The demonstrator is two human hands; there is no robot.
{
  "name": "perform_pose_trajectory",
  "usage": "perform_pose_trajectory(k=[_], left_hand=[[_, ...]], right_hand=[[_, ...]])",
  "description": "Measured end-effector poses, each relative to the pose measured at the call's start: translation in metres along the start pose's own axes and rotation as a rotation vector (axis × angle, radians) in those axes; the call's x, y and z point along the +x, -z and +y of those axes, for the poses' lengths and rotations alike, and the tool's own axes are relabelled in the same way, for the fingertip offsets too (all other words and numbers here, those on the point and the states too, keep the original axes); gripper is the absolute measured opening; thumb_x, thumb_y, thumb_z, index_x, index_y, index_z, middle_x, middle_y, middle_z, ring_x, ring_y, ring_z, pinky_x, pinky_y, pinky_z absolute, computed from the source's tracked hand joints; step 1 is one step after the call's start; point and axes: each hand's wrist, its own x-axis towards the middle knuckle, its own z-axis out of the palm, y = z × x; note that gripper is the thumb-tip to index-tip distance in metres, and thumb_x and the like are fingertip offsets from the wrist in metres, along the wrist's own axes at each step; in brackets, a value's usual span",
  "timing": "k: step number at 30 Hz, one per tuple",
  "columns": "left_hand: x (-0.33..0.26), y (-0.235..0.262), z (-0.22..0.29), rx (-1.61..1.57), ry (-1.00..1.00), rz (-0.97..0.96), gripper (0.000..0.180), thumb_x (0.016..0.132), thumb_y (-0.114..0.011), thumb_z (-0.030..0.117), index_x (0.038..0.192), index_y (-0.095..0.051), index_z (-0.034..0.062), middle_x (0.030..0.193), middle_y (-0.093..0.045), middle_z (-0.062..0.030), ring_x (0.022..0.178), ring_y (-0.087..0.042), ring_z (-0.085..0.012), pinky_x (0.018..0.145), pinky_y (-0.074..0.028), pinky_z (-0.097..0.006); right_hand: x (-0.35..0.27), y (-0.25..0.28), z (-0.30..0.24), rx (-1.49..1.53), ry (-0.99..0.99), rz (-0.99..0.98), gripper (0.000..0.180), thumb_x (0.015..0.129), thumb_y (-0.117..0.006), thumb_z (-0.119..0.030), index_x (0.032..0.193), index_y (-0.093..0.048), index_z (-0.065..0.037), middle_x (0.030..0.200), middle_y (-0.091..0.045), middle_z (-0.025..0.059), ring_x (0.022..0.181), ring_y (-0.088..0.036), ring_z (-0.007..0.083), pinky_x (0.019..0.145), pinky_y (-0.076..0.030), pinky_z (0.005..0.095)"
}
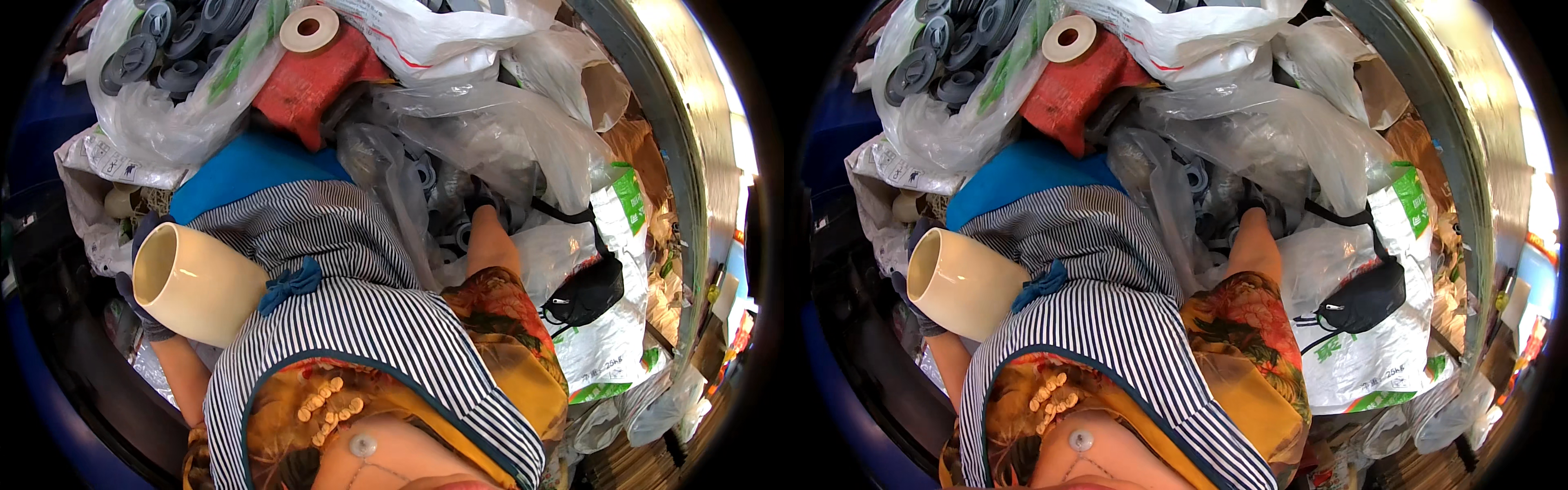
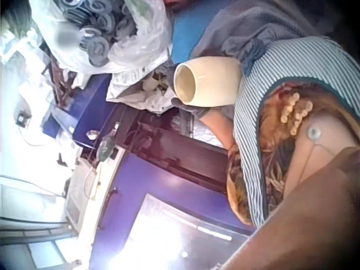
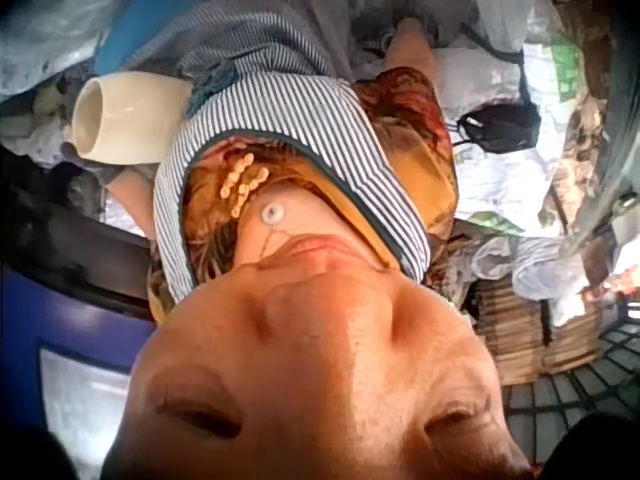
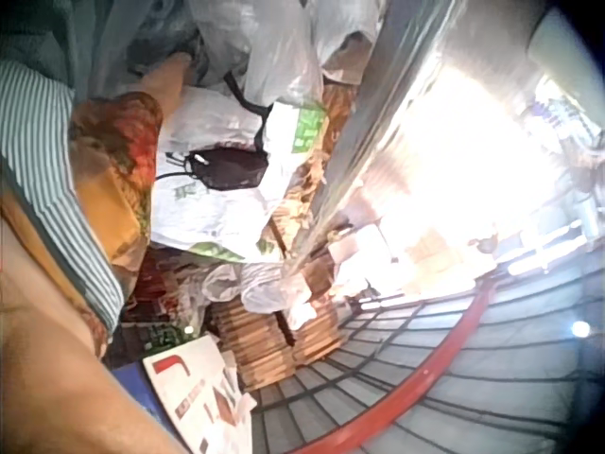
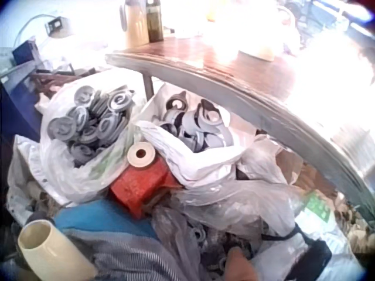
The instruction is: The person assembles plastic carafes by hand by fitting gray lids onto white pitcher bodies and inserting internal components into them.
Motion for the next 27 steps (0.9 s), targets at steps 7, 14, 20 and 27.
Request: perform_pose_trajectory(k=[7, 14, 20, 27], left_hand=[[0.003, 0.009, -0.006, -0.051, -0.02, -0.032, 0.077, 0.096, -0.034, 0.058, 0.146, -0.033, 0.0002, 0.15, -0.038, -0.0165, 0.136, -0.038, -0.0295, 0.115, -0.024, -0.042], [-0.005, 0.024, -0.015, -0.119, -0.061, -0.106, 0.077, 0.096, -0.035, 0.058, 0.146, -0.033, 0.0004, 0.15, -0.038, -0.0167, 0.137, -0.037, -0.03, 0.116, -0.024, -0.043], [-0.018, 0.03, -0.04, -0.079, -0.185, -0.018, 0.066, 0.101, -0.029, 0.048, 0.142, -0.038, -0.0034, 0.143, -0.046, -0.017, 0.129, -0.046, -0.0272, 0.111, -0.032, -0.039], [-0.029, 0.019, -0.022, 0.054, -0.243, 0.018, 0.06, 0.1, -0.035, 0.043, 0.138, -0.043, -0.0032, 0.135, -0.053, -0.0165, 0.121, -0.053, -0.0251, 0.105, -0.039, -0.037]], right_hand=[[-0.031, 0.021, -0.033, 1.122, -0.135, 0.2, 0.053, 0.085, -0.062, -0.007, 0.135, -0.045, -0.007, 0.116, -0.055, 0.0125, 0.096, -0.057, 0.0214, 0.082, -0.049, 0.0342], [-0.214, 0.225, -0.205, 1.379, 0.586, -0.456, 0.065, 0.083, -0.067, -0.008, 0.141, -0.038, -0.002, 0.108, -0.061, 0.0117, 0.089, -0.062, 0.0198, 0.08, -0.052, 0.0358], [-0.231, 0.247, -0.311, 1.385, 0.779, -0.762, 0.067, 0.082, -0.067, -0.009, 0.141, -0.036, -0.001, 0.118, -0.059, 0.0126, 0.104, -0.06, 0.0219, 0.093, -0.048, 0.0388], [-0.246, 0.253, -0.401, 1.534, 0.97, -0.637, 0.077, 0.075, -0.062, -0.001, 0.144, -0.029, -0.003, 0.115, -0.058, 0.0123, 0.111, -0.057, 0.0225, 0.1, -0.046, 0.0368]])
